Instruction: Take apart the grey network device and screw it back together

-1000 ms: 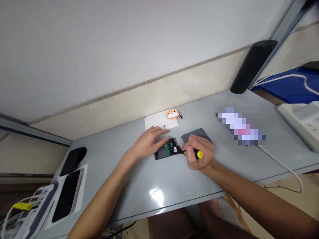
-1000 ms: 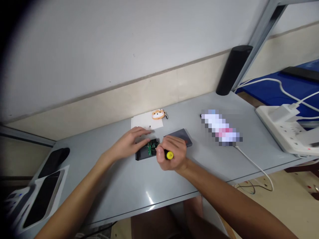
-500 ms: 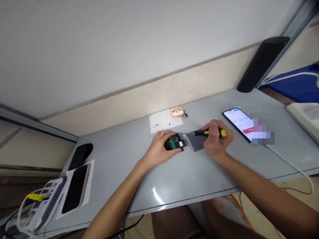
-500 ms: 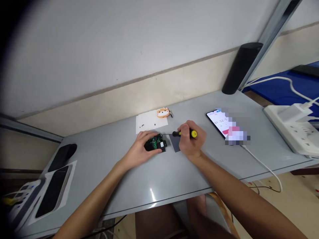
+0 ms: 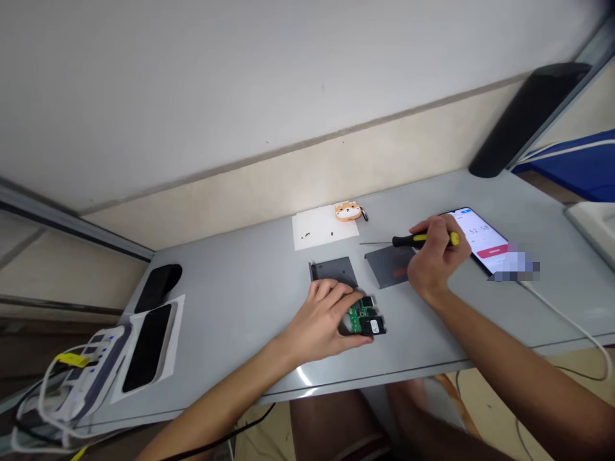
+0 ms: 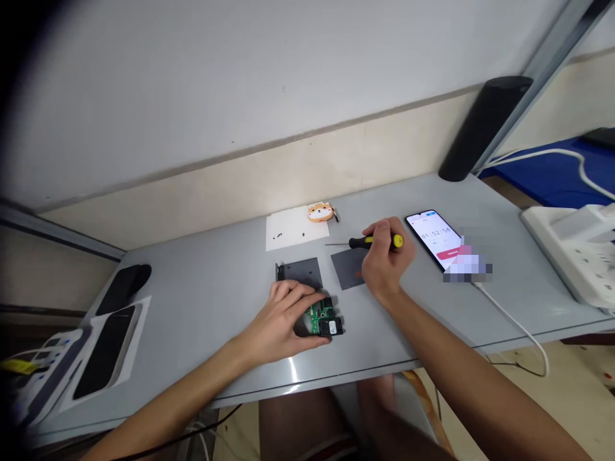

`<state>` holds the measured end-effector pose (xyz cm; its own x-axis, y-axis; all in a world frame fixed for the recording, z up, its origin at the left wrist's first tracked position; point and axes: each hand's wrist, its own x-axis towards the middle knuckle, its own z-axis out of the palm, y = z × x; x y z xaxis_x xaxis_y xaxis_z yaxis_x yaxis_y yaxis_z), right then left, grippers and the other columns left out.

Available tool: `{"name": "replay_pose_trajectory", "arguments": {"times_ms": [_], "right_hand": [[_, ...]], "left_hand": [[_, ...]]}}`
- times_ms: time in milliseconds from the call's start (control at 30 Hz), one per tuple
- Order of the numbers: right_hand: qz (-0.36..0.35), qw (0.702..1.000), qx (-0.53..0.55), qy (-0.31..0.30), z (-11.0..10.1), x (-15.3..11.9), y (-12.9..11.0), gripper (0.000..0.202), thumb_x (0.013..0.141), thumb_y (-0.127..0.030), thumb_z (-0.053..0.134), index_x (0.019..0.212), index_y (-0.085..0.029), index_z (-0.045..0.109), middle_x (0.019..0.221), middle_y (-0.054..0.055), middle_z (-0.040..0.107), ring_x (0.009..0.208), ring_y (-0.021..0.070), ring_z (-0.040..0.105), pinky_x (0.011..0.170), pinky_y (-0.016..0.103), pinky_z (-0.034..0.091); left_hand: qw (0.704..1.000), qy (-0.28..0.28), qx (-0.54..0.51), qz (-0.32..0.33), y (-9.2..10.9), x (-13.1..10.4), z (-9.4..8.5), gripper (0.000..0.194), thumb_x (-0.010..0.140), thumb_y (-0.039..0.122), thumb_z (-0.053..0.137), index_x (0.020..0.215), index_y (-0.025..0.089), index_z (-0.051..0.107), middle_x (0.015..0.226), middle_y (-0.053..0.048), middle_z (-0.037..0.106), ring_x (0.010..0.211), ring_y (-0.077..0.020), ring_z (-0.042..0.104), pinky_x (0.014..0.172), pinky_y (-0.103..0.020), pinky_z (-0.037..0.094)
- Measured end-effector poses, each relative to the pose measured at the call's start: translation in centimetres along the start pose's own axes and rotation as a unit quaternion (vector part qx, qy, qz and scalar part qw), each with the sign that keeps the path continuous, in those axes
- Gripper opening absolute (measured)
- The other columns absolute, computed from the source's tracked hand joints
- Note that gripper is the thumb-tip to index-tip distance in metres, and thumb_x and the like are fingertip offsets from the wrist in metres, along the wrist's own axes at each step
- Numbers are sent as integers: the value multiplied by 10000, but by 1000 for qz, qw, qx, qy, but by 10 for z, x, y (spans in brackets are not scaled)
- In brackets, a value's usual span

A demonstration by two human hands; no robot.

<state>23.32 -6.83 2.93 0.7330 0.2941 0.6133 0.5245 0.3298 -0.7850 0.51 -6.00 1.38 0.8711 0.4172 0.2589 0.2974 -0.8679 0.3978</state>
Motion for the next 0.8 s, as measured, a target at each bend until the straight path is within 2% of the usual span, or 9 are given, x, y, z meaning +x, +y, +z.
{"name": "replay_pose_trajectory", "arguments": {"times_ms": [133,233,300,367,467,533,633,700,800], "right_hand": [[1,1000,-4,-6,1,-2,-2,382,975,-303,508,609,-228,585,587,6,541,563,147,524,519,299,405],[-18,1000,0,-11,1,-4,-5,387,985,-314,509,616,-228,586,585,11,547,544,151,526,497,303,393],[-41,999,-4,-13,0,-7,-5,397,995,-332,510,619,-227,583,585,16,555,532,151,523,493,307,396],[-51,998,-11,-18,0,-9,-4,409,1000,-352,509,617,-229,580,583,18,557,526,149,518,497,312,407],[-36,999,-23,-33,1,-10,-5,413,992,-367,513,609,-228,585,584,17,552,532,145,516,484,302,410],[-4,998,-26,-53,4,-9,-6,418,981,-384,530,600,-225,590,579,9,530,523,136,494,445,280,388],[88,989,-24,-114,11,-5,-6,411,977,-399,566,610,-218,602,554,-27,454,482,109,420,397,238,350],[146,977,-19,-152,17,-2,-4,400,991,-392,571,636,-215,617,553,-41,436,472,97,417,401,216,360],[176,968,-8,-178,27,0,2,414,1015,-425,573,662,-215,628,566,-42,456,470,95,445,408,208,375]], "left_hand": [[999,7,36,-12,2,-4,10,735,895,675,772,1445,201,653,1231,-109,715,1144,-315,550,1048,-475,448],[999,10,42,-12,-2,-3,6,780,928,740,680,1508,224,603,1241,-119,695,1147,-317,545,1030,-468,451],[999,13,28,-13,-9,-3,-2,647,1022,666,599,1490,220,611,1250,-122,675,1155,-305,549,1007,-451,457],[1000,14,16,-14,-21,-3,-11,440,1118,504,485,1391,211,670,1229,-117,668,1151,-285,559,998,-441,457],[999,13,27,-12,-42,-6,-20,350,1140,360,422,1235,214,725,1182,-106,678,1111,-271,570,975,-442,462],[999,21,26,-11,-53,-8,-22,319,1130,297,425,1187,218,729,1143,-96,681,1091,-262,569,975,-434,470],[999,40,7,-11,-64,-10,-23,299,1121,241,426,1181,228,719,1098,-78,686,1080,-253,553,974,-414,487],[999,34,-5,-8,-69,-10,-24,296,1120,227,431,1212,227,712,1093,-75,693,1079,-251,546,975,-413,496],[1000,25,-3,-13,-75,-10,-26,306,1113,228,446,1248,223,721,1122,-89,697,1103,-263,545,1002,-445,501]]}}
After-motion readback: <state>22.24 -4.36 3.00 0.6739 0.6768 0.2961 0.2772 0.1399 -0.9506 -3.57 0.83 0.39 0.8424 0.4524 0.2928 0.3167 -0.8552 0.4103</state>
